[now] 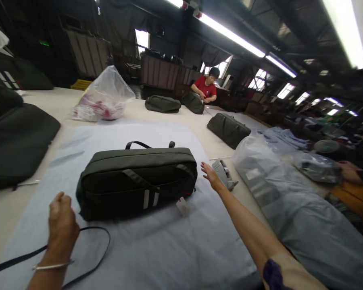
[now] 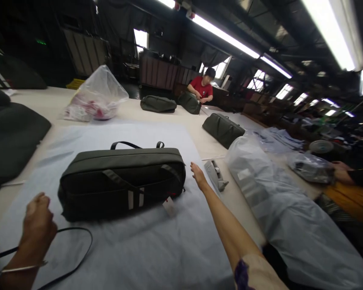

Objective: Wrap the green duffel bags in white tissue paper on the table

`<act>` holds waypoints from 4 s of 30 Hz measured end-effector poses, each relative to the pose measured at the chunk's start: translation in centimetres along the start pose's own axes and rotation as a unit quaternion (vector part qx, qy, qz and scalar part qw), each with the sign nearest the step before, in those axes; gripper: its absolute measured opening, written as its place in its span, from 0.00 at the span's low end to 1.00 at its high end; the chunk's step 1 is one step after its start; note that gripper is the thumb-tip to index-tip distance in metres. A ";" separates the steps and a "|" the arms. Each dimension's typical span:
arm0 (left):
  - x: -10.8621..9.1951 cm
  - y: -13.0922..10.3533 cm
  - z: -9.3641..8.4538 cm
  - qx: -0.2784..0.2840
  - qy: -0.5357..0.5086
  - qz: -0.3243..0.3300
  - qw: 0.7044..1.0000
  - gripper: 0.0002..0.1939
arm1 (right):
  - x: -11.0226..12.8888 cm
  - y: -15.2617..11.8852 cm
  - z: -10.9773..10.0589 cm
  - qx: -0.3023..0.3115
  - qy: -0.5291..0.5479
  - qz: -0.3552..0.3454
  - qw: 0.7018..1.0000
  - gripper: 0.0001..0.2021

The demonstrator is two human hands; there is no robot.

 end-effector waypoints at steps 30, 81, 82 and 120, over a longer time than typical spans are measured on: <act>-10.4 -15.4 5.0 0.115 0.205 0.586 0.775 0.12 | 3.0 -12.9 5.1 0.071 -0.115 0.020 0.991 0.07; -11.3 -5.7 1.4 0.232 -0.688 -0.403 0.558 0.13 | 27.1 -2.8 8.8 0.024 0.541 0.147 0.828 0.13; -11.4 -5.4 1.5 0.218 -0.691 -0.399 0.562 0.16 | 27.2 -1.8 9.7 0.019 0.547 0.145 0.825 0.13; -13.6 -3.2 0.0 0.052 0.075 0.574 0.813 0.24 | 27.2 -3.3 14.9 0.182 0.013 -0.280 0.943 0.26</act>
Point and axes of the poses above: each hand's wrist, its own y-axis towards the middle knuckle, its own z-axis out of the palm, x = y × z, the point moved 4 cm from there along y, towards the middle knuckle, and after that the axes turned 10 degrees about -x, right-handed, at the moved point
